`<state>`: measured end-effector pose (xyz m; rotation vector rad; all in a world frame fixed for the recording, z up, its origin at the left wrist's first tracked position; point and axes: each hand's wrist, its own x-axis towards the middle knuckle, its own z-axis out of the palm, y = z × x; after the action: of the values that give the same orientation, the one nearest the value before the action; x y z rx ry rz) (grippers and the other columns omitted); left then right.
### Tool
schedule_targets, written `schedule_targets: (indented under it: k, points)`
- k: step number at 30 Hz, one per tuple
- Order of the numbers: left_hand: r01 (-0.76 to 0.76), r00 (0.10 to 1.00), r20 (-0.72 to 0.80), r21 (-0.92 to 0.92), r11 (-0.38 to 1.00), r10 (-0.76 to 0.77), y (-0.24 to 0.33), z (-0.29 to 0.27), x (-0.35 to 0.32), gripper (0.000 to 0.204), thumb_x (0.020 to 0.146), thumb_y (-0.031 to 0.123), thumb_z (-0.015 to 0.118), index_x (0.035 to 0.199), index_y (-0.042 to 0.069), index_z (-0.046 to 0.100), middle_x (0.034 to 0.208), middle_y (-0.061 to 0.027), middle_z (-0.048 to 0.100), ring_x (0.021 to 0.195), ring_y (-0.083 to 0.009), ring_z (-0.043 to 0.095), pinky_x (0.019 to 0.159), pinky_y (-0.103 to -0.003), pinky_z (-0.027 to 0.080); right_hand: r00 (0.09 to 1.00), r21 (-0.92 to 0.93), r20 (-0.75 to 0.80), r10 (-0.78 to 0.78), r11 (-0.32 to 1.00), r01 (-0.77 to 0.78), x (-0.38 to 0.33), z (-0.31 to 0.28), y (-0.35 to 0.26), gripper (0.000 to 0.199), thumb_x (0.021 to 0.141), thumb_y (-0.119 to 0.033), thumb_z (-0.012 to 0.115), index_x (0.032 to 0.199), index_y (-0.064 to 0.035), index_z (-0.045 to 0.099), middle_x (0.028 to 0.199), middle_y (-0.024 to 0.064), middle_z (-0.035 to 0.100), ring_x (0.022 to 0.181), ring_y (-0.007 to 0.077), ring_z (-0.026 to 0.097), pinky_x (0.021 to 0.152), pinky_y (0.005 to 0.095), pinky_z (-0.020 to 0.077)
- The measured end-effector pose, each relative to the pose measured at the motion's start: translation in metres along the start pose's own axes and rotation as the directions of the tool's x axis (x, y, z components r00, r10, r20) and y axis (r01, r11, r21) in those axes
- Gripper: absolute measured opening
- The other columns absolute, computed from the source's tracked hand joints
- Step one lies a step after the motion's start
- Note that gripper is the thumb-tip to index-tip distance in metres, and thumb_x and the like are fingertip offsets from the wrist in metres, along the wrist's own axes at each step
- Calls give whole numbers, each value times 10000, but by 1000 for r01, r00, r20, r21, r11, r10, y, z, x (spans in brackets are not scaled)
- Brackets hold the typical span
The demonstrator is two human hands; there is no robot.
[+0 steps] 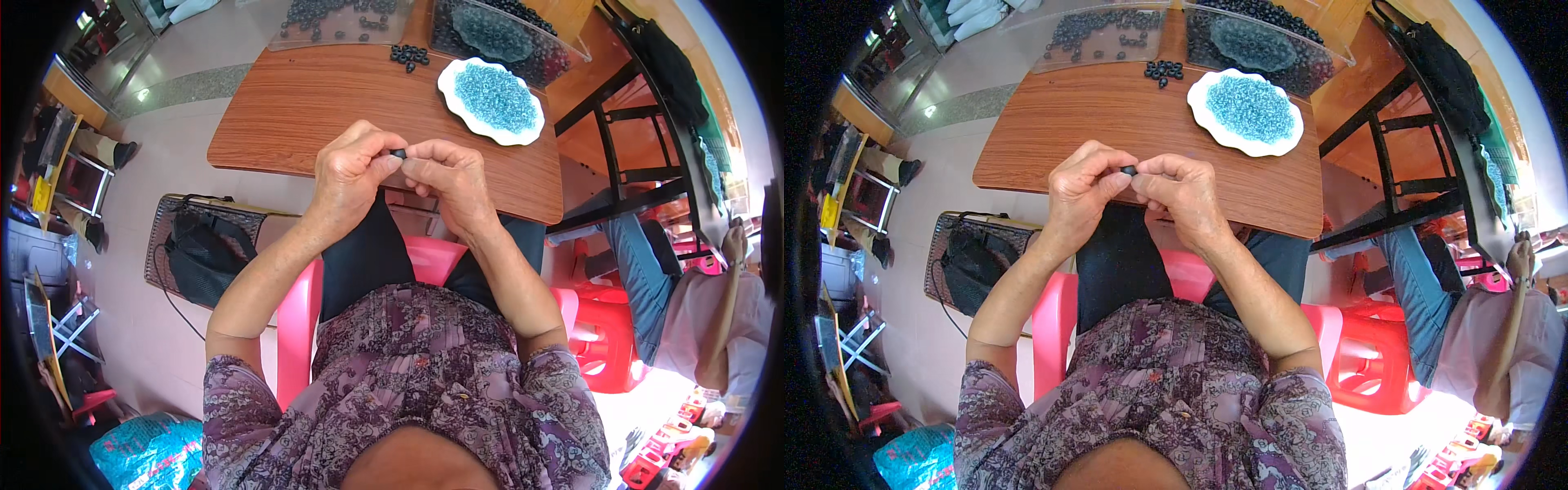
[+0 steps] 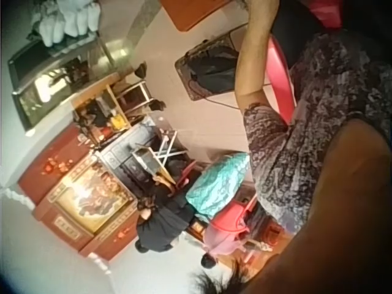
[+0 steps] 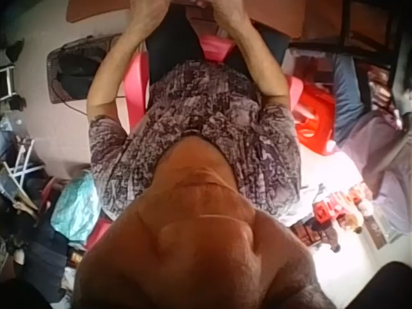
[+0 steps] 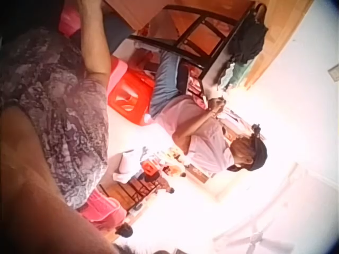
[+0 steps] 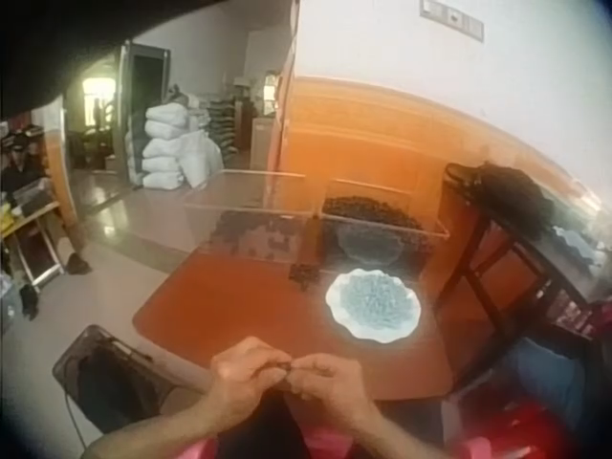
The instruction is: Assembling small black plastic components with blue beads on a table.
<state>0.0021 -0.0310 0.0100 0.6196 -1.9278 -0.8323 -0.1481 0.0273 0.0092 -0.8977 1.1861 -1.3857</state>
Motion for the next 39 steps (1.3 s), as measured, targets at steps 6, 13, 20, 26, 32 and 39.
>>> schedule_targets:
  k: [6, 13, 20, 26, 32, 39]
  points:
    - [290, 954, 25, -331, 898, -299, -6, 2, -2, 138, 783, 18, 604, 916, -17, 606, 754, -43, 568, 681, -138, 540, 618, -242, 444, 992, -157, -46, -116, 982, 108, -2, 3, 2, 101, 750, -52, 639, 827, 13, 628, 673, 24, 593, 574, 54, 525, 504, 182, 397]
    - [494, 677, 389, -870, -7, -625, -22, 13, -13, 161, 866, 147, 533, 911, -1, 575, 855, -93, 609, 743, -196, 577, 667, -357, 464, 527, -723, 531, -663, -30, 690, -1, 14, -2, 115, 690, -1, 598, 803, -21, 590, 658, 85, 520, 600, 220, 522, 513, 318, 404]
    - [415, 670, 405, -899, -139, -622, -21, 21, -13, 192, 875, 161, 527, 979, 3, 559, 883, -70, 584, 774, -198, 540, 720, -375, 446, 610, -723, 565, -556, 23, 690, -6, 24, -14, 119, 693, -21, 605, 808, -44, 585, 704, 126, 526, 664, 299, 526, 580, 373, 434]
    - [452, 744, 418, -889, -68, -522, -18, 16, -20, 157, 874, 111, 532, 986, 5, 559, 840, -50, 565, 712, -129, 513, 654, -292, 433, 799, -645, 340, -496, 495, 582, -7, 0, -20, 192, 739, 0, 617, 930, -17, 619, 791, 97, 598, 729, 190, 586, 635, 269, 452]
    - [479, 741, 443, -876, -65, -504, -11, 18, -22, 147, 862, 83, 549, 982, -1, 563, 817, -50, 556, 688, -118, 505, 636, -272, 421, 939, -544, 91, -331, 773, 325, -18, 7, -26, 211, 764, 33, 614, 973, 0, 612, 773, 22, 590, 708, 60, 529, 610, 200, 426]
    - [485, 744, 455, -872, -72, -489, -9, 21, -26, 138, 847, 76, 570, 949, -16, 560, 776, -47, 548, 664, -122, 503, 602, -268, 398, 966, -594, 152, -210, 761, 259, -13, 9, -37, 299, 728, 45, 629, 1011, 30, 534, 683, 26, 575, 608, 55, 514, 541, 213, 413]
